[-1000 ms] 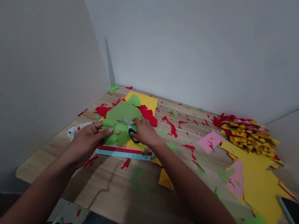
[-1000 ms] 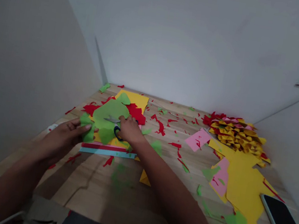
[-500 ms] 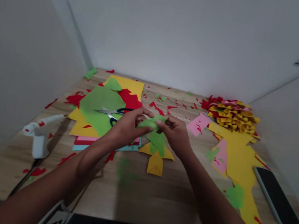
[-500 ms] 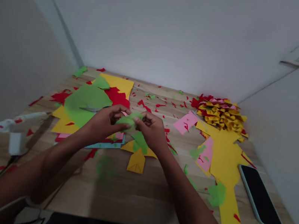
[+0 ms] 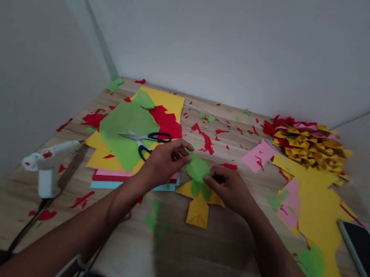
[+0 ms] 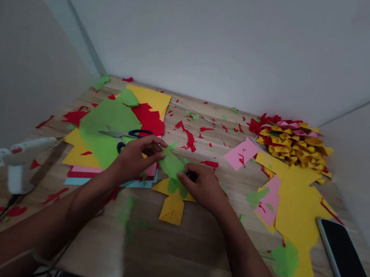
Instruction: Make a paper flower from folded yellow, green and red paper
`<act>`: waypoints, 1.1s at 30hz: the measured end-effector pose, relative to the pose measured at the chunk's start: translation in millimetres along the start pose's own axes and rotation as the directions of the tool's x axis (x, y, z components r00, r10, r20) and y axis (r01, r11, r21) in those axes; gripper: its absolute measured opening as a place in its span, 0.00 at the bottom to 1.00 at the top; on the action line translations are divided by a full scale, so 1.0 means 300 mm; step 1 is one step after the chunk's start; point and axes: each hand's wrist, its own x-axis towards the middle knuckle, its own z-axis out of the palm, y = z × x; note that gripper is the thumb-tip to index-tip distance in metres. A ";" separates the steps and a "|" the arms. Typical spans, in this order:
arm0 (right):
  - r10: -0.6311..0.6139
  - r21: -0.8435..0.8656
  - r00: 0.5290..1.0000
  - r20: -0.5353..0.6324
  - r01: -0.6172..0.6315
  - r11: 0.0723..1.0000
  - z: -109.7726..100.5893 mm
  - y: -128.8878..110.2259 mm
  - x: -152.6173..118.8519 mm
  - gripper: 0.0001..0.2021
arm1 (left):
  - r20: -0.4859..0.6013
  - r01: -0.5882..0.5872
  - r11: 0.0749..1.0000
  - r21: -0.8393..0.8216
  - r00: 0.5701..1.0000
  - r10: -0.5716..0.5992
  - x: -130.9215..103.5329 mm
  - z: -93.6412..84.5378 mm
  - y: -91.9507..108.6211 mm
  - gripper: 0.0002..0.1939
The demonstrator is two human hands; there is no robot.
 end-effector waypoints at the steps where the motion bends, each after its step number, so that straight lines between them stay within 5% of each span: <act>1: -0.012 -0.037 0.999 0.037 0.014 0.999 0.005 -0.008 0.000 0.15 | -0.019 -0.021 1.000 0.010 1.000 0.021 -0.004 -0.012 0.007 0.09; 5: 0.003 -0.291 1.000 0.002 -0.003 0.957 0.037 -0.034 0.011 0.06 | -0.166 -0.045 0.999 -0.014 0.985 0.042 -0.029 -0.098 0.044 0.10; 9: 0.029 -0.564 0.999 -0.031 -0.042 0.824 0.083 -0.029 0.018 0.11 | -0.358 -0.040 0.988 -0.148 0.934 -0.016 -0.103 -0.224 0.070 0.13; 14: 0.025 -0.569 1.000 -0.010 -0.026 0.822 0.100 -0.043 0.021 0.07 | -0.523 0.020 0.978 -0.207 0.843 -0.128 -0.266 -0.334 0.084 0.14; 19: 0.019 -0.562 0.997 0.077 0.027 0.827 0.025 -0.137 0.131 0.05 | -0.633 0.040 0.946 -0.321 0.734 -0.246 -0.382 -0.396 0.070 0.14; 21: 0.009 -0.591 1.000 0.014 0.001 0.807 0.008 -0.195 0.201 0.09 | -0.633 0.044 0.953 -0.298 0.739 -0.232 -0.404 -0.406 0.062 0.16; 23: -0.032 -0.612 0.998 -0.053 -0.007 0.791 0.030 -0.266 0.253 0.12 | -0.574 0.071 0.970 -0.232 0.795 -0.196 -0.423 -0.404 0.064 0.16; 26: -0.170 -0.410 0.979 0.114 0.202 0.890 0.146 -0.384 0.261 0.14 | -0.420 0.134 0.981 -0.138 0.890 -0.180 -0.455 -0.381 0.094 0.16; 29: -0.306 0.060 0.852 0.425 0.310 0.949 0.297 -0.459 0.208 0.05 | -0.360 0.152 0.986 -0.073 0.918 -0.168 -0.491 -0.365 0.123 0.17; 31: -0.272 0.155 0.848 0.454 0.226 0.962 0.373 -0.466 0.177 0.05 | -0.417 0.150 0.989 -0.018 0.897 -0.144 -0.516 -0.381 0.118 0.16; 33: -0.188 0.135 0.891 0.413 0.144 0.980 0.414 -0.447 0.166 0.05 | -0.589 0.150 0.988 0.046 0.802 -0.094 -0.541 -0.422 0.087 0.13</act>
